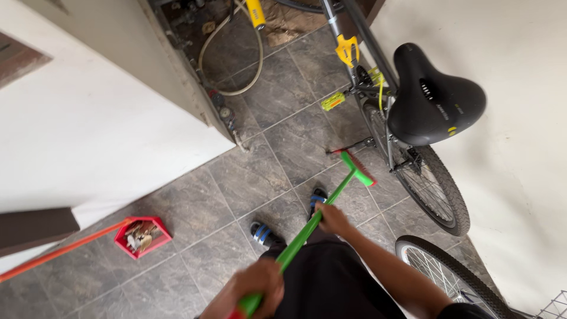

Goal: The person sweeps debris from a tiled floor into a red dustpan using a broom, then sweeps the areas around several parked bicycles and a motor scooter.

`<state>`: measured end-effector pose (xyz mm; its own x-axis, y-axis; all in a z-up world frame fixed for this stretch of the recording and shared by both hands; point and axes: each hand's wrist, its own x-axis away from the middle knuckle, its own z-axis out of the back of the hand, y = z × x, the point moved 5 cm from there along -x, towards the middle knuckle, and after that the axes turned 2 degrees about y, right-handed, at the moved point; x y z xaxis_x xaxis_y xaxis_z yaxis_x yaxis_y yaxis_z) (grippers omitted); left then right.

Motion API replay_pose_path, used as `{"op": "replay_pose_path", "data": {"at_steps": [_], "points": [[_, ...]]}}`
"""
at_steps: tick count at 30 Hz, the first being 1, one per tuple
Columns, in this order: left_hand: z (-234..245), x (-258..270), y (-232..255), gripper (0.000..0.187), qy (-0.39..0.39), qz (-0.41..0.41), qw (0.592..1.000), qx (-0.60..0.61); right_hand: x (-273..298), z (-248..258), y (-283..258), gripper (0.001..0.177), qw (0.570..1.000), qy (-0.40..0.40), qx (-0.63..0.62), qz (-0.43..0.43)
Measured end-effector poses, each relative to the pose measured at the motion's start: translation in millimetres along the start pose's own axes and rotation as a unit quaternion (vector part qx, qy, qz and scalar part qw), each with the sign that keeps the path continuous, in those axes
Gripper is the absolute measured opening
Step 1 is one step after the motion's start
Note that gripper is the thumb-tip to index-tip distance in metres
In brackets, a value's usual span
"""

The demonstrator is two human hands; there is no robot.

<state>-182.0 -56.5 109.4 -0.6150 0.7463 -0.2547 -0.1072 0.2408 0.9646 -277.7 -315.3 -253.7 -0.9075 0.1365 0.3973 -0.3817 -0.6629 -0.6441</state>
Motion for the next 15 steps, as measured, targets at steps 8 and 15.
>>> {"op": "replay_pose_path", "data": {"at_steps": [8,15], "points": [[15,8,-9,0.024,-0.018,0.092,0.992,-0.086,-31,-59,-45,0.016,0.980,0.007,-0.079,0.183],[33,45,-6,0.023,-0.047,-0.036,0.992,-0.107,-44,-37,-127,0.018,0.990,-0.046,-0.100,0.086]]}}
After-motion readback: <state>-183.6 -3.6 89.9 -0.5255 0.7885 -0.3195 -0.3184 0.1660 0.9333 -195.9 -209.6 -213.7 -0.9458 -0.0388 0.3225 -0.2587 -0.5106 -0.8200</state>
